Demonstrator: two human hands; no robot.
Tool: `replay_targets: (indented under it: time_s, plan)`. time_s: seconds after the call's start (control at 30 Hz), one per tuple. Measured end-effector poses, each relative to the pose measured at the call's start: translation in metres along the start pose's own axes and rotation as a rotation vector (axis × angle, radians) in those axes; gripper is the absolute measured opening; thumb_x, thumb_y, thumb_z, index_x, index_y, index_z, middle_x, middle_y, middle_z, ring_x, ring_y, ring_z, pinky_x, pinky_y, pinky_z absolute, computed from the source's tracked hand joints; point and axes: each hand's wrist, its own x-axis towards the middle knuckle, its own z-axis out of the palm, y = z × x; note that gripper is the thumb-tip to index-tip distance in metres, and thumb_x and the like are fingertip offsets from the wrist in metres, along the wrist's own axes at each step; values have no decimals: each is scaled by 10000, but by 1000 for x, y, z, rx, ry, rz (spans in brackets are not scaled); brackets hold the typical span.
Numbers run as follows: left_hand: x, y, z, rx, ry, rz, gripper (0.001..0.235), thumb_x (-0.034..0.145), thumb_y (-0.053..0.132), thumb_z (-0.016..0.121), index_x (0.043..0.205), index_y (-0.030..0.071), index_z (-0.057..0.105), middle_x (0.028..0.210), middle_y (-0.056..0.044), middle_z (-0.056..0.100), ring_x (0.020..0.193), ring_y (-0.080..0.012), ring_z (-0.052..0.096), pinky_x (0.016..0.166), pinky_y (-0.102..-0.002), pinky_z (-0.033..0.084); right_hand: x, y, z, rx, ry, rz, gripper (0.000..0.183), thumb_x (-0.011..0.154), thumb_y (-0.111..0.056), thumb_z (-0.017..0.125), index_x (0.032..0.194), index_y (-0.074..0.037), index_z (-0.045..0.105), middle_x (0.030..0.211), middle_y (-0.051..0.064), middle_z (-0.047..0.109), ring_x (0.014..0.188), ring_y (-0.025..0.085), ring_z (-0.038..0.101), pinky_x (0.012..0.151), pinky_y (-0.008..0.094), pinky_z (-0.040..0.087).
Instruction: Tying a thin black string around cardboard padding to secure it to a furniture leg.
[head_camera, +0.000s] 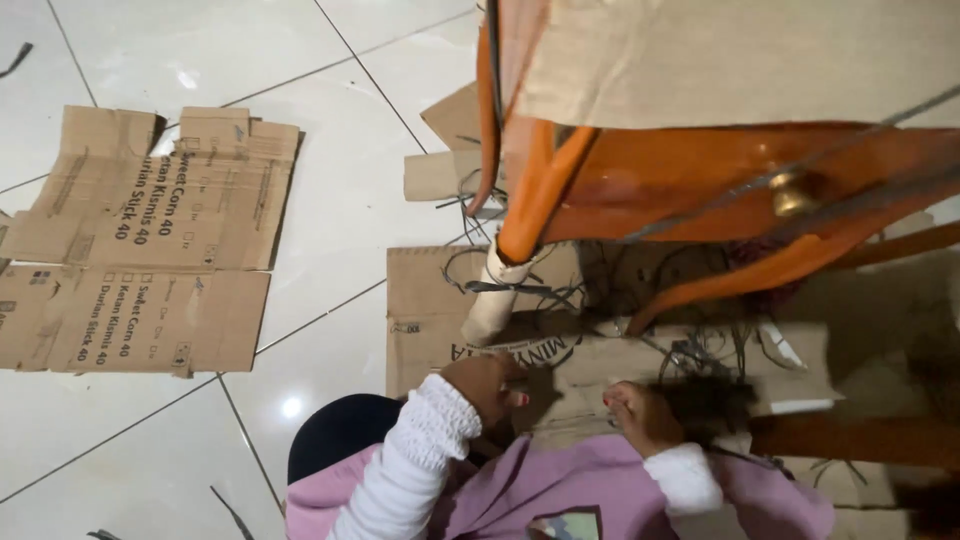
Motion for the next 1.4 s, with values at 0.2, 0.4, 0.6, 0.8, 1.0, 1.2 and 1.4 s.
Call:
replay_targets:
  time_s: [0.2, 0.4, 0.6, 0.8, 1.0, 1.2, 1.4]
  plan:
    - [116, -40, 88, 312, -251, 289, 395, 838, 199, 668, 1228, 136, 675, 1158, -130, 720, 962, -313, 710, 783, -424, 568, 11, -60, -20, -35, -98, -120, 143, 920, -184, 682, 972, -111, 793, 941, 159, 798, 961, 375, 757, 838, 468, 607]
    - [171, -75, 149, 801, -447, 177, 465, 915, 302, 636, 1323, 79, 614, 1183, -101, 687, 952, -261, 712, 730, -363, 573, 60, -41, 5, -128, 115, -219, 144, 884, -240, 726, 1000, -167, 768, 911, 92, 752, 960, 313, 733, 836, 417, 596]
    - [236, -144, 237, 1054, -381, 393, 465, 895, 378, 609, 1306, 162, 630, 1401, -59, 572, 1075, -303, 664, 715, -442, 609, 66, -67, 29, -94, 59, -403, 275, 884, -202, 721, 1157, -173, 731, 1122, 164, 653, 1165, 395, 613, 1011, 481, 491]
    - [159, -83, 139, 895, -448, 201, 682, 1034, 596, 251, 1610, 235, 308, 1664, 8, 290, 1491, -212, 379, 1152, -350, 430, 102, -48, 96, -230, -152, -281, 312, 967, -282, 622, 1270, -215, 586, 1255, 87, 571, 1249, 318, 494, 1123, 511, 309]
    - [165, -98, 141, 741, -119, 154, 362, 844, 333, 564, 1125, 113, 625, 1085, -176, 618, 792, -339, 694, 602, -469, 577, 93, -87, 67, 294, 414, -580, 50, 845, -138, 800, 876, -100, 785, 830, 117, 766, 856, 342, 726, 830, 436, 550]
    - [58, -25, 19, -93, 175, -57, 447, 975, 568, 538, 1218, 220, 679, 1025, -67, 778, 1077, -337, 716, 936, -472, 568, 31, -125, -6, 842, 281, -353, 171, 920, -21, 723, 1090, -5, 738, 1015, 165, 802, 877, 157, 737, 836, 289, 587]
    - [7, 27, -4, -724, 612, 339, 255, 891, 280, 751, 1090, 123, 784, 1062, -60, 805, 939, -156, 773, 852, -290, 623, -29, -180, -32, 766, 248, -326, 115, 857, -8, 758, 968, 2, 729, 836, 120, 787, 676, 167, 709, 582, 265, 584]
